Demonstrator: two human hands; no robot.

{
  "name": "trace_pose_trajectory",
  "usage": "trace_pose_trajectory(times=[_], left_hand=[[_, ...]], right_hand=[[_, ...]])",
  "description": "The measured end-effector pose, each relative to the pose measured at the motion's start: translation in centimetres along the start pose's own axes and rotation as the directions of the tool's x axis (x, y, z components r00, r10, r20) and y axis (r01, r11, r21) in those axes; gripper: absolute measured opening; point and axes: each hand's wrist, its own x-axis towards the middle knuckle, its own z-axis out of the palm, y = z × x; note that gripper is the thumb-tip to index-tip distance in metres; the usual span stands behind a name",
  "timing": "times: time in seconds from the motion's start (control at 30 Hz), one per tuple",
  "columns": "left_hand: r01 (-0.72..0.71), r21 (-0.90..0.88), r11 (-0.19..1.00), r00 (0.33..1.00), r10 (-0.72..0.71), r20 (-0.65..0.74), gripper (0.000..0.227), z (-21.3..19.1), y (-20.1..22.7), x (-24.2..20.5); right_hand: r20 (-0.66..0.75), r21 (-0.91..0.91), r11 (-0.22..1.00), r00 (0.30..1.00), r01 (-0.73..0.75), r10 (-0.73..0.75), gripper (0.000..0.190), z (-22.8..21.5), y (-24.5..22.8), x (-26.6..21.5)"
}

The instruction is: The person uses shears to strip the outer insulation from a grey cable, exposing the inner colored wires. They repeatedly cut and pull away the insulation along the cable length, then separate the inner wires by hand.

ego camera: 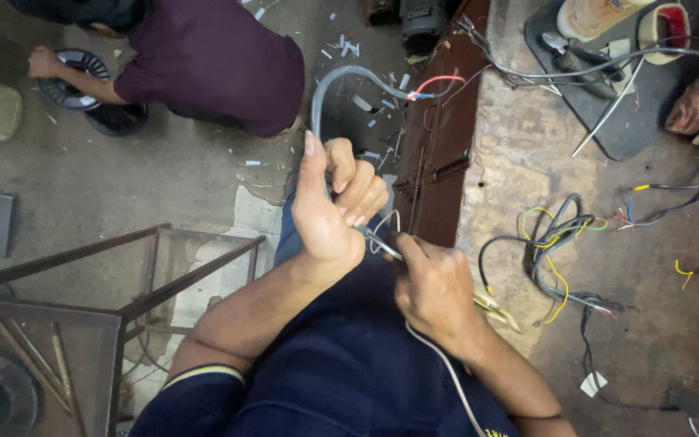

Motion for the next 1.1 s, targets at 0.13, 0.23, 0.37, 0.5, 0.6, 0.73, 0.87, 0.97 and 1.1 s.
trace_pose_trajectory(times=[0.13,0.23,0.37,0.5,0.6,0.73,0.87,0.97,1.1], left_hand=[[-0.019,0.015,1.000,1.000,0.019,0.001,0.054,-0.4,0.0,-0.3],[-0.004,-0.010,1.000,1.000,0.004,0.012,0.054,-0.7,0.2,-0.6],[-0.004,-0.045,0.999,1.000,0.004,-0.006,0.054,-0.9,0.3,-1.0],[-0.021,-0.087,0.996,1.000,0.019,-0.018,0.053,-0.8,0.7,-1.0],[0.002,-0.166,0.986,1.000,-0.004,-0.013,0.054,-0.6,1.3,-1.2],[0.017,-0.184,0.983,1.000,-0.020,-0.012,0.054,-0.7,2.1,-1.2],[0.046,-0.081,0.996,0.997,-0.041,0.069,0.055,-1.0,2.1,-1.8],[0.024,-0.023,0.999,0.993,-0.021,0.120,0.056,-1.2,1.6,-2.0],[-0.016,0.061,0.998,0.986,0.005,0.167,0.057,-1.2,0.7,-2.3]], right_hand=[[0.022,-0.121,0.993,1.000,-0.006,0.009,0.027,0.1,-0.4,0.3],[0.089,-0.099,0.993,0.994,-0.056,0.065,0.021,0.2,-0.5,0.6],[0.089,-0.055,0.995,0.992,-0.081,0.086,0.020,1.1,0.0,1.0],[0.034,0.042,0.999,0.999,-0.026,0.024,0.017,2.4,0.8,1.4],[-0.039,0.140,0.988,0.998,0.062,-0.057,0.013,3.0,0.8,1.4],[-0.011,0.214,0.974,0.997,0.078,-0.077,0.013,2.2,0.4,1.4],[0.090,0.350,0.937,0.995,0.010,-0.044,0.014,0.6,0.2,1.4],[0.187,0.346,0.928,0.979,-0.140,0.078,0.016,-0.2,0.0,1.6],[0.130,0.218,0.971,0.989,-0.103,0.075,0.017,-0.3,-0.7,1.1]])
